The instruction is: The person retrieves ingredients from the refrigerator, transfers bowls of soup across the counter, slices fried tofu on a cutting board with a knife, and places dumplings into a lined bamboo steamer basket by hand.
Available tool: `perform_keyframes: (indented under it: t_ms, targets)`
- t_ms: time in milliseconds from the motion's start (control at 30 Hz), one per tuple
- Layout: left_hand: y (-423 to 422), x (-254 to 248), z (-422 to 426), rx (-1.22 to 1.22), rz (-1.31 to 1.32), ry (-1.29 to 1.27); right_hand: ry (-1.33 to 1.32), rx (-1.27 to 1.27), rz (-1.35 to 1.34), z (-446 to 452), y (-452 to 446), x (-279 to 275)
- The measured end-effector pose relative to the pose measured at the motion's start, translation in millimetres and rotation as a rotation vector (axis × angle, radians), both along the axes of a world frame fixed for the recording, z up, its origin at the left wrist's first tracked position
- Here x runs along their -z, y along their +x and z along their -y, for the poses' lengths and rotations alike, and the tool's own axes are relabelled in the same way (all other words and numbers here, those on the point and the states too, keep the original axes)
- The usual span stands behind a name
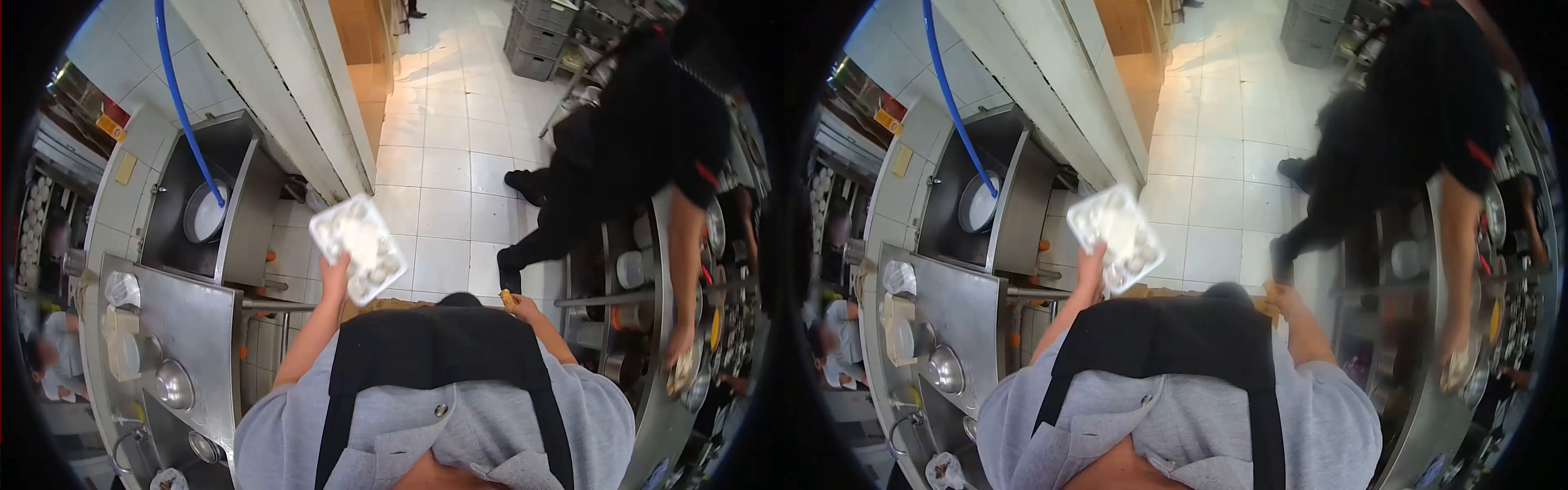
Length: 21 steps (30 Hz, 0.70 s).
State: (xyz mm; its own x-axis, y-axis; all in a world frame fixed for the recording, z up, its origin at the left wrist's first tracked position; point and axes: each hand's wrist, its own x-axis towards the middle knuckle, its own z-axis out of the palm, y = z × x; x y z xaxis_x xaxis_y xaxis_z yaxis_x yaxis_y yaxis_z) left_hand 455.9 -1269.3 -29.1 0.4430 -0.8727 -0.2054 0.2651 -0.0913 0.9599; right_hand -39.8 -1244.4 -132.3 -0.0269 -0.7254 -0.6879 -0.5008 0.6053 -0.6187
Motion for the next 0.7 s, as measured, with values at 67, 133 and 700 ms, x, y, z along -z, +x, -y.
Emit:
perform_keyframes:
  t_ms: [67,133,700]
  targets:
    - [-15.2,-34.5,80.3,0.075,-0.184,-0.012,0.013,-0.025,-0.016,42.1,2.5,-4.7]
    - [-34.2,-78.6,144.1,0.135,-0.307,0.006,-0.119,-0.169,-0.068,92.7,2.4,15.4]
    - [-40.9,-63.5,616.5,0.122,0.683,0.117,0.053,-0.548,-0.263,672.6,57.1,4.2]
